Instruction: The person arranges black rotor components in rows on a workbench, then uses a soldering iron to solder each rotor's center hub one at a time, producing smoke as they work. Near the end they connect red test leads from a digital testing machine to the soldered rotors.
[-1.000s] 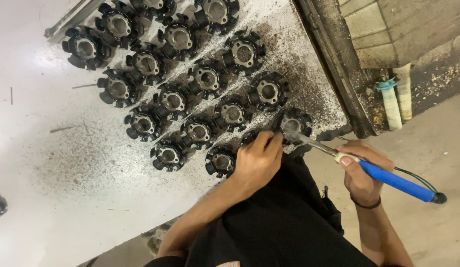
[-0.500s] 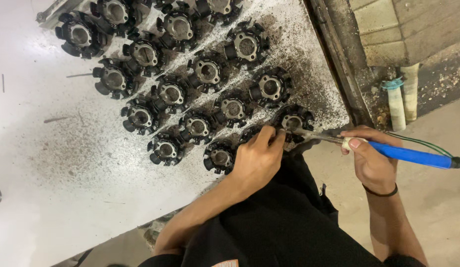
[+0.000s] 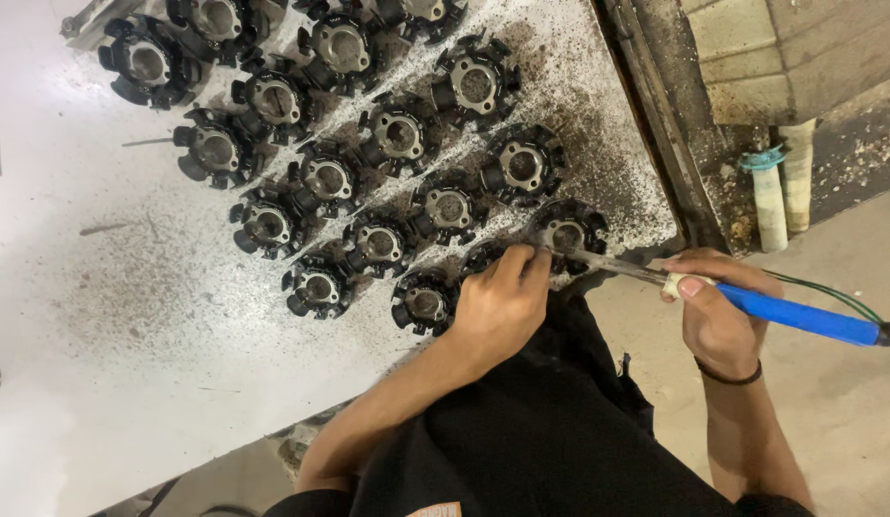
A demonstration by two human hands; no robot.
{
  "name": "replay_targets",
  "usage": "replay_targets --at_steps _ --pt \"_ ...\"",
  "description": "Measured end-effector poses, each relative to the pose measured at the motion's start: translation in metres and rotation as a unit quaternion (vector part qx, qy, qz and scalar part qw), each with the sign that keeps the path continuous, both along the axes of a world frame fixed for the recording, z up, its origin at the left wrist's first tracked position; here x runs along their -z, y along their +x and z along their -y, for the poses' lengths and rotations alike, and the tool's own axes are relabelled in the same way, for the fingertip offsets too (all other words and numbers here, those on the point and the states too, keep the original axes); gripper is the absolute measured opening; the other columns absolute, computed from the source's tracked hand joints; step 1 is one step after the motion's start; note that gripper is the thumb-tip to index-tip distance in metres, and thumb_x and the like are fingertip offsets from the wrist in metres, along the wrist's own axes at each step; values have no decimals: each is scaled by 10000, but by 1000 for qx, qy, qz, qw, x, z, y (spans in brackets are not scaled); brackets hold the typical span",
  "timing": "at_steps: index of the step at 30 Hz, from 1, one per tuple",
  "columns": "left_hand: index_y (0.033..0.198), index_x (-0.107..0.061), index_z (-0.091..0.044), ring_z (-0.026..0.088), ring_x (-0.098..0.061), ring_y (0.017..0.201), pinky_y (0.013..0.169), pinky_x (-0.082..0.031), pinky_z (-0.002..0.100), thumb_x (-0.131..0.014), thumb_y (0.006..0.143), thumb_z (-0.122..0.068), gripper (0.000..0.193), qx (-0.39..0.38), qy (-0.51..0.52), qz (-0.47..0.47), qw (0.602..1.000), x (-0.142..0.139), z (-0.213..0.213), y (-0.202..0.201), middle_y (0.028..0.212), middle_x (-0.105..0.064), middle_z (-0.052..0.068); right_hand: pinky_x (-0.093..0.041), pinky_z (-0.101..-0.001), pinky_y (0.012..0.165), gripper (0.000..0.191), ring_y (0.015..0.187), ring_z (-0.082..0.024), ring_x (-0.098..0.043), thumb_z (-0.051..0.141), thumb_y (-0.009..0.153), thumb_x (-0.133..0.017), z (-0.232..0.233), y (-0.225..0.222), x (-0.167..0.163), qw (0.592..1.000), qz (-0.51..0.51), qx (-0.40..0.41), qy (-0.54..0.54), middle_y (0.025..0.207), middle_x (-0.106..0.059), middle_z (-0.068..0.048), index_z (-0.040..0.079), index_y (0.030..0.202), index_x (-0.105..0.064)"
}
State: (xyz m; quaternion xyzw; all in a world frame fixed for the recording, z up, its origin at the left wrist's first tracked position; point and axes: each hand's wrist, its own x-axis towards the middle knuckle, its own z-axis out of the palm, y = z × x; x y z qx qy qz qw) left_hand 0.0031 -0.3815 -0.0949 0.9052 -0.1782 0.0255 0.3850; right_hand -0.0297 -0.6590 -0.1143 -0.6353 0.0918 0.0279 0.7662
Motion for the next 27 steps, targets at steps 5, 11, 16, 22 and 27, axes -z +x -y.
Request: replay_targets --at_steps 5,11,16,22,27 --pt "1082 -696 79 248 -736 817 612 -599 296 -694 882 43 203 10 9 -2 1000 3 1 1 1040 -633 157 -531 -307 721 191 728 -244 -656 27 945 -680 3 -1 5 1000 12 4 22 961 -697 -262 -145 1028 -699" --pt "1092 -699 67 210 -690 723 570 -565 321 -705 856 29 239 5 6 5 1000 2 -1 -2 946 -560 111 -532 -295 719 188 738 -233 -656 22 954 -680 0 2 3 1000 15 -2 27 974 -696 -261 -145 1039 -694" --pt "1098 -691 53 203 -683 724 562 -552 320 -699 845 31 254 -6 10 20 1000 5 3 0 944 -534 97 -523 -275 700 187 731 -229 -658 4 942 -671 3 0 1 1000 16 -24 9 971 -688 -262 -156 1037 -693" --pt "1046 -678 9 212 -681 731 580 -562 333 -740 871 8 185 -26 -6 26 999 -10 -4 0 953 -587 97 -553 -294 583 151 633 -239 -652 78 1012 -660 38 3 16 993 119 -14 3 972 -728 -220 -52 1077 -698" --pt "1032 -677 -4 245 -683 737 602 -574 336 -756 861 6 188 -49 -18 38 998 -28 -21 -11 995 -637 119 -446 -298 723 223 812 -226 -570 221 1157 -600 93 0 12 958 59 265 91 1040 -602 -109 -1 1146 -605"
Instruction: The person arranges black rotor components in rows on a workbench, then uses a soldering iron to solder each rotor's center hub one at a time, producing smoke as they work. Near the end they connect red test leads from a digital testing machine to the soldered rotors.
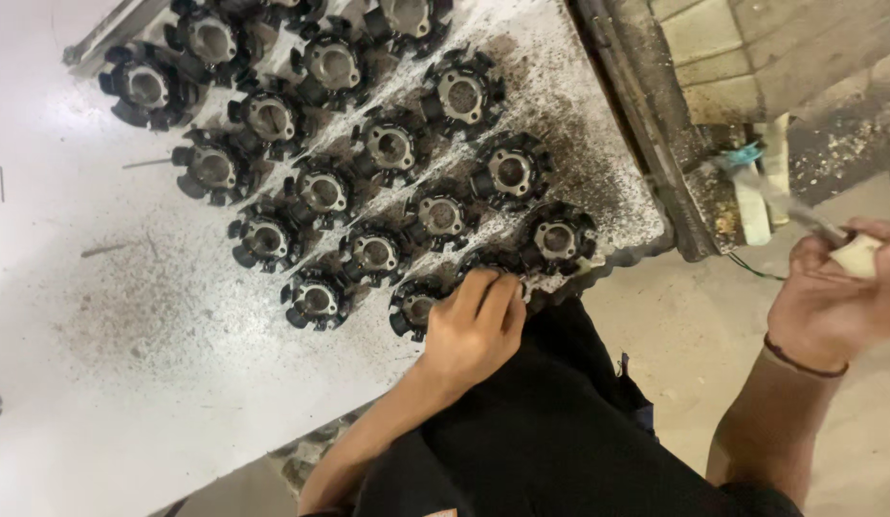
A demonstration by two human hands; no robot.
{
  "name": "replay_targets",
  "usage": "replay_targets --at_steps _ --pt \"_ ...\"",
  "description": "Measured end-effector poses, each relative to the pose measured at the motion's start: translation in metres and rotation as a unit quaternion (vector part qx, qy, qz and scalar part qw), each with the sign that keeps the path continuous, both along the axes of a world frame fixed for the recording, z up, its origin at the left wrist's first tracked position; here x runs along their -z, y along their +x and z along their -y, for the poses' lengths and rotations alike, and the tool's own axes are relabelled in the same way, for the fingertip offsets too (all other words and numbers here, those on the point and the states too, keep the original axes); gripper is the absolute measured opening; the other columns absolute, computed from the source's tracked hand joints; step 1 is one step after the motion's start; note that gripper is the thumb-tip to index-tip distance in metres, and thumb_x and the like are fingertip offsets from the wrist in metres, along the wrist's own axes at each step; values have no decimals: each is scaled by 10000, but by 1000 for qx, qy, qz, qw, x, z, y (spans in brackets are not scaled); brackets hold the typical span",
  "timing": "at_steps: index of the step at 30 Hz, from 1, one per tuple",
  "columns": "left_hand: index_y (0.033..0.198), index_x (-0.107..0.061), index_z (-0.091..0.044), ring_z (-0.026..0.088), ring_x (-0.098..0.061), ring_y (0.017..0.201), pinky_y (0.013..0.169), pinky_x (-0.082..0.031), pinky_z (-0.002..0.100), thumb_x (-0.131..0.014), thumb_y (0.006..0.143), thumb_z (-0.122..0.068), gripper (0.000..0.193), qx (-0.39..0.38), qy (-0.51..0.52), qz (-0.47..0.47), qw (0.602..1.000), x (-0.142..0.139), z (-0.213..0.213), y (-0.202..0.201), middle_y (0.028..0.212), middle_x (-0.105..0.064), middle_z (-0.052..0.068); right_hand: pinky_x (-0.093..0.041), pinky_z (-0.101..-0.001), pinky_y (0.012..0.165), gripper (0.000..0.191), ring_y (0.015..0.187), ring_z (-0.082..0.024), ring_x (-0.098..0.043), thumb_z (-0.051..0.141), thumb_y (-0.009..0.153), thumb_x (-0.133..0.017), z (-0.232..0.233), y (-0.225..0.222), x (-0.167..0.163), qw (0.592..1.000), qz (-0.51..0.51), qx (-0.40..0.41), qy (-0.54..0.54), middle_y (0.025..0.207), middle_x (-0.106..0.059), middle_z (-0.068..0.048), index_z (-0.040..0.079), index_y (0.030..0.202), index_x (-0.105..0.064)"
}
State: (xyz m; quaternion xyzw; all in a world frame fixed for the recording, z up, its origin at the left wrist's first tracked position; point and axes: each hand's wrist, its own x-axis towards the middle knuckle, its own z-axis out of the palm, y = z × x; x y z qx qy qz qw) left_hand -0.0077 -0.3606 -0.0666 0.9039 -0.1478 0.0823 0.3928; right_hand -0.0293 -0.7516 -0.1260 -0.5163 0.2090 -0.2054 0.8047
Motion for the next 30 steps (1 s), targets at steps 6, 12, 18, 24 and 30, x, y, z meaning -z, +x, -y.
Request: replay_targets --at_steps 6,12,18,24,30 --pt "1064 -666 8 280 -703 782 648 -587 342 -725 886 47 191 10 -21 21 1000 -5 -4 -4 1029 -633 115 -472 -303 763 372 879 -220 -593 353 1094 -596 24 31 -7 994 -33 41 91 995 -633 -121 1 1211 -626" --pt "1051 -675 4 255 -685 712 579 -555 339 -726 883 63 186 -10 -33 4 999 -14 -16 -14 1011 -645 123 -500 -270 856 436 914 -225 -601 349 1167 -506 12 88 -20 961 -101 13 257 1079 -655 -167 -74 1221 -598" --pt "1055 -681 -8 259 -671 673 549 -529 351 -734 858 68 218 -21 -56 4 998 -14 -17 -14 990 -659 130 -503 -284 750 225 827 -185 -678 182 1095 -710 -44 68 -36 957 -92 -60 -270 1014 -746 -146 -35 1153 -730" --pt "1069 -662 7 283 -694 719 586 -554 355 -720 850 78 237 87 -90 21 992 -12 -5 -7 944 -677 122 -528 -409 819 254 924 -322 -646 86 915 -870 -79 52 -45 710 -72 -54 -698 1016 -667 -147 17 1125 -746" --pt "1060 -661 -7 281 -702 724 614 -564 362 -721 855 37 218 137 -79 12 987 -16 1 -13 908 -680 106 -529 -390 767 181 903 -308 -648 71 890 -844 -73 48 -49 728 -57 -53 -682 988 -672 -116 31 1035 -743"
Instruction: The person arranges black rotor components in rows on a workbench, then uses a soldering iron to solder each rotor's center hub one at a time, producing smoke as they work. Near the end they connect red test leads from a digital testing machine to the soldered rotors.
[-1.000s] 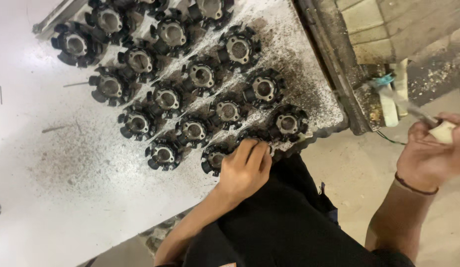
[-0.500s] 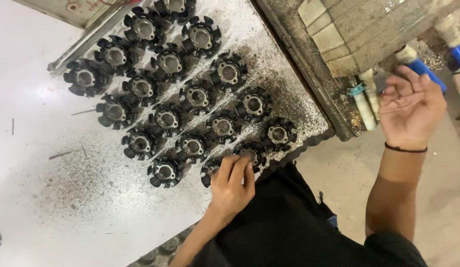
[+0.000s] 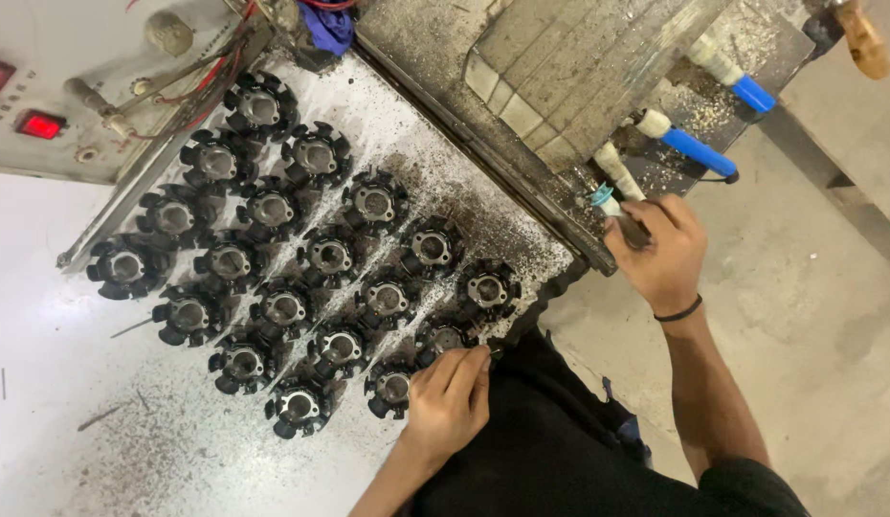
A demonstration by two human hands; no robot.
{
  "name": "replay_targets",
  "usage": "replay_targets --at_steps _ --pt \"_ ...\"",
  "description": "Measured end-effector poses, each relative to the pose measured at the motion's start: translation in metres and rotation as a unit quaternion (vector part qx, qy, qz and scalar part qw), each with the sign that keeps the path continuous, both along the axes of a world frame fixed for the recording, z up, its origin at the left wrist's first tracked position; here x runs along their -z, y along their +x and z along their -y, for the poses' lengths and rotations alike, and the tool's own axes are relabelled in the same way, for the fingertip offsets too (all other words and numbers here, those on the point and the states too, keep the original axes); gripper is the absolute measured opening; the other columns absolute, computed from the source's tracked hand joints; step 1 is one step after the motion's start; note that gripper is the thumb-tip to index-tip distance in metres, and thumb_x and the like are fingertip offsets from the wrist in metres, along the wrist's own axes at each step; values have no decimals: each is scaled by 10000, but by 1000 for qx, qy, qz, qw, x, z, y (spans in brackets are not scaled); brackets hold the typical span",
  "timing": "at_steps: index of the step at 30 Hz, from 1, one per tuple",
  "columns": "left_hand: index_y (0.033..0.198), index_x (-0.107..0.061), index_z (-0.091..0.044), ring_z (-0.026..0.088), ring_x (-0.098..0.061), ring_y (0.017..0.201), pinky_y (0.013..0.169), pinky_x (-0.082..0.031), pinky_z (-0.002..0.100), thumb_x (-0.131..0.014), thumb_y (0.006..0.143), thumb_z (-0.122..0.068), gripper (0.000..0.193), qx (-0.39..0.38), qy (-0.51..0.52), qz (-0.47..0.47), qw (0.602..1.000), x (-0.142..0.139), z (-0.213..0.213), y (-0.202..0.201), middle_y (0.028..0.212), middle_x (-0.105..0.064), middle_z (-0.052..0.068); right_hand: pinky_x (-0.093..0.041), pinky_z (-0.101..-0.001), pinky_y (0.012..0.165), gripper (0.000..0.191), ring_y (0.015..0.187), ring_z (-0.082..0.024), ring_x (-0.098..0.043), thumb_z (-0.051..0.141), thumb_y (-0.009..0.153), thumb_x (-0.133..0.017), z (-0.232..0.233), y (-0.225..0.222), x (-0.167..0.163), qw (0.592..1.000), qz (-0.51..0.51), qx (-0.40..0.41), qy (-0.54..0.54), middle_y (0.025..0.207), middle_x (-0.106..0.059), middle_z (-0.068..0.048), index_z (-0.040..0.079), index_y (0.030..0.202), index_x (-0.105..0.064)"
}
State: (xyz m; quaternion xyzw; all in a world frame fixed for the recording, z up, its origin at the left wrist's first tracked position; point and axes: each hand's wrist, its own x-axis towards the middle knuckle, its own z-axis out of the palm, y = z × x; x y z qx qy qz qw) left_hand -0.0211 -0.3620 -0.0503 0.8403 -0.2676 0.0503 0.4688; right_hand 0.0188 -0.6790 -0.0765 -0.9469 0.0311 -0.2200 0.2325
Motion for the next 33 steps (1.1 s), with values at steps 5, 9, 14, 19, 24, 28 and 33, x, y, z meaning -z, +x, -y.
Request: replay_targets --at_steps 5,9,14,19,24,28,33 --pt "1045 -679 -2 290 -680 675 591 -553 373 -728 864 35 191 -20 0 -37 999 1 5 -3 872 -686 120 -525 -398 840 202 961 -309 -646 135 962 -864 18 6 1 1000 2 12 -11 1033 -672 -121 24 1086 -750" --pt "1050 -670 23 264 -697 672 578 -568 341 -711 876 47 181 17 -15 -47 999 -2 11 -2 897 -698 127 -513 -448 895 282 1020 -336 -627 175 909 -887 37 18 3 998 -16 3 -63 1062 -672 -115 57 1128 -755" --pt "1036 -675 9 286 -680 677 605 -562 364 -716 876 38 168 10 -10 -38 999 -9 17 -2 876 -683 118 -480 -471 923 317 1138 -316 -607 167 904 -848 70 36 -5 978 -12 77 -193 1153 -677 -93 82 1199 -767" --pt "1040 -675 6 273 -689 689 593 -555 357 -725 870 20 177 30 -8 -26 999 -9 23 -3 878 -679 111 -492 -456 978 308 1097 -310 -597 178 938 -837 72 45 -1 985 26 49 -162 1146 -647 -101 70 1215 -759" --pt "1036 -685 -12 255 -673 650 570 -544 352 -732 876 13 168 6 10 -40 999 -9 26 0 842 -673 95 -513 -440 880 245 968 -337 -637 184 876 -880 59 25 8 994 -55 -18 -91 1020 -663 -101 63 1032 -734" --pt "1060 -708 -7 250 -652 602 537 -526 346 -715 881 29 182 11 -18 -84 996 -16 27 6 852 -693 103 -539 -334 810 207 949 -267 -668 100 1014 -835 72 -10 1 1000 6 8 3 1097 -660 -153 -1 1115 -686" --pt "1061 -745 4 237 -689 694 617 -555 348 -687 937 22 138 46 -111 -221 968 -15 39 21 920 -733 115 -394 -276 543 216 608 -149 -514 88 923 -782 52 -81 -9 992 -37 37 116 947 -654 -110 -24 1092 -707"
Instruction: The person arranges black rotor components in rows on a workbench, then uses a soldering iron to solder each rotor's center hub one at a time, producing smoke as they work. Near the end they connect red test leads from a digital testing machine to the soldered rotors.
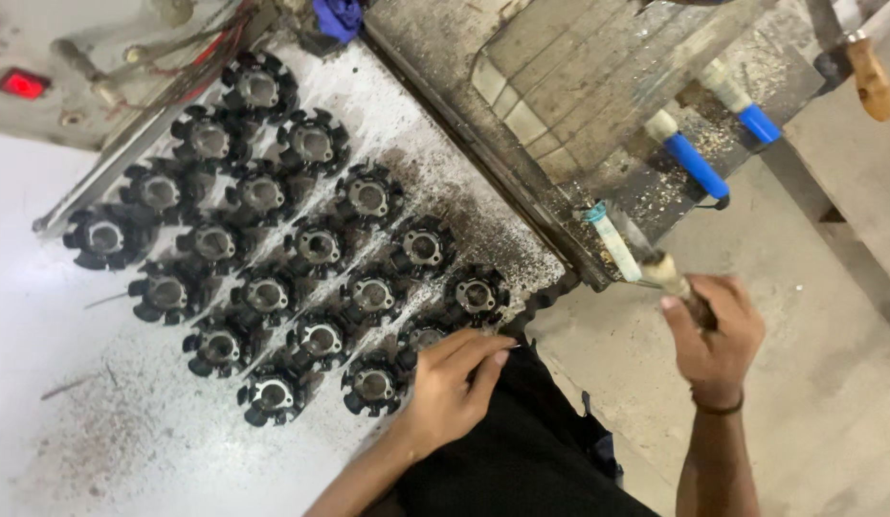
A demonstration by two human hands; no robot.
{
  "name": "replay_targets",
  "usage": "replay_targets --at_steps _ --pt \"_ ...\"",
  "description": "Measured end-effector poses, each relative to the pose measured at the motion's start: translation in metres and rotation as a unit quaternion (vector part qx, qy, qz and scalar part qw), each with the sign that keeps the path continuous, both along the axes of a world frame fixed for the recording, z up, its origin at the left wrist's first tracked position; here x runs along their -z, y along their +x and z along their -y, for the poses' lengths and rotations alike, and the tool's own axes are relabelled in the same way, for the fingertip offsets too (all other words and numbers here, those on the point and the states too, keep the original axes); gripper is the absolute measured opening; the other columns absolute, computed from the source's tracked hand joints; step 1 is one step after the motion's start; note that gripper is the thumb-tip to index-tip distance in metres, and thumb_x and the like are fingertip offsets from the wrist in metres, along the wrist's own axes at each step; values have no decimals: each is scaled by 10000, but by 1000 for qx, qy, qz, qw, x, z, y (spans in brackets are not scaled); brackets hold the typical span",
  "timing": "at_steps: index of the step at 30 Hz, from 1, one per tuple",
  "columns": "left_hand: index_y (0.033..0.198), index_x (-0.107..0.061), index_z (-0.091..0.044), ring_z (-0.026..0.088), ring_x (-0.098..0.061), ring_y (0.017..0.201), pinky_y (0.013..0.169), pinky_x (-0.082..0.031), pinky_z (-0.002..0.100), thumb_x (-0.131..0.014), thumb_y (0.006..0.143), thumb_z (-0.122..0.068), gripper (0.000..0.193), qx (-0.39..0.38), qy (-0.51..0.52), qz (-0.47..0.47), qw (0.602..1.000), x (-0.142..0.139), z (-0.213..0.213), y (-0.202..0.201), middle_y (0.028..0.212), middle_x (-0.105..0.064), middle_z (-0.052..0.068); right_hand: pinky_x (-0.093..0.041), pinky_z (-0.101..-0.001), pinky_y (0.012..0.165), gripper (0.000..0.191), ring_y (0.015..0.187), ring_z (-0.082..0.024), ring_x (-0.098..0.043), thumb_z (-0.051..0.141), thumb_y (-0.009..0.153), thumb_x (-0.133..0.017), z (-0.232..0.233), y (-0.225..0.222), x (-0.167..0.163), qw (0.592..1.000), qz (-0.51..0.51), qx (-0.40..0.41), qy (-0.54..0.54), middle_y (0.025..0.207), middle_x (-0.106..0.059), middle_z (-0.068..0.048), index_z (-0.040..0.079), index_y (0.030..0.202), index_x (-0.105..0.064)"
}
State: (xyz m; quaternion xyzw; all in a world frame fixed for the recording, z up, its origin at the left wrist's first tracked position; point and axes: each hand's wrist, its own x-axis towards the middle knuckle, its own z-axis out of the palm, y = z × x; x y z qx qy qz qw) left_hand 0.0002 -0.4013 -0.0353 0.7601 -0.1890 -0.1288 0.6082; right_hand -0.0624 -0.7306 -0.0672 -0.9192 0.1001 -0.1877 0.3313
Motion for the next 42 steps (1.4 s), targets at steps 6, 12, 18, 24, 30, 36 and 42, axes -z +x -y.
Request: replay_targets --at_steps 6,12,18,24,30,36,42 --pt "1153 -725 -50 292 -693 1143 945 -565 374 -667 1006 -33 158 80 -144 -109 980 5 23 3 1225 -704 155 -511 -258 767 285 864 -171 -655 105 988 -711 -102 -11 6 989 7 -74 127 1074 -680 -129 -46 1220 -642" --pt "1152 -718 -37 207 -699 1117 949 -572 326 -673 1040 -42 121 -95 -215 -111 966 13 10 12 1243 -707 146 -567 -345 755 194 879 -243 -703 74 901 -759 -141 0 2 962 128 -239 -7 1086 -684 -109 32 1065 -665" --pt "1098 -732 14 177 -691 810 748 -552 302 -677 1044 -36 92 -49 -241 -147 958 15 5 4 1085 -728 93 -465 -405 972 792 1161 -295 -539 592 981 -587 -156 18 37 941 57 -215 255 1371 -517 -247 -110 1324 -455" --pt "1189 -737 -40 180 -748 848 735 -624 298 -668 963 23 244 -56 -68 25 996 15 -23 5 1056 -747 71 -602 -406 942 620 1034 -277 -724 471 1028 -697 -115 28 50 793 29 -206 573 1160 -721 -193 -68 1324 -621" --pt "1079 -764 -55 204 -704 769 574 -569 317 -718 821 40 279 -117 182 181 959 44 -49 14 978 -633 79 -560 -301 737 329 813 -244 -720 116 858 -752 -85 0 13 937 -71 -204 276 956 -720 -208 -96 1098 -676" --pt "1080 -728 -31 209 -690 825 624 -565 323 -762 867 1 218 -120 203 200 951 53 -42 9 998 -627 60 -564 -303 760 313 815 -262 -716 86 854 -737 -97 8 1 937 -92 -201 270 930 -719 -207 -104 1096 -686" --pt "1040 -722 -47 219 -679 835 640 -566 340 -764 838 -15 209 -118 185 179 959 55 -43 7 996 -627 48 -550 -262 705 306 797 -230 -712 93 814 -738 -98 20 -12 938 -125 -220 237 961 -721 -200 -72 1070 -700"
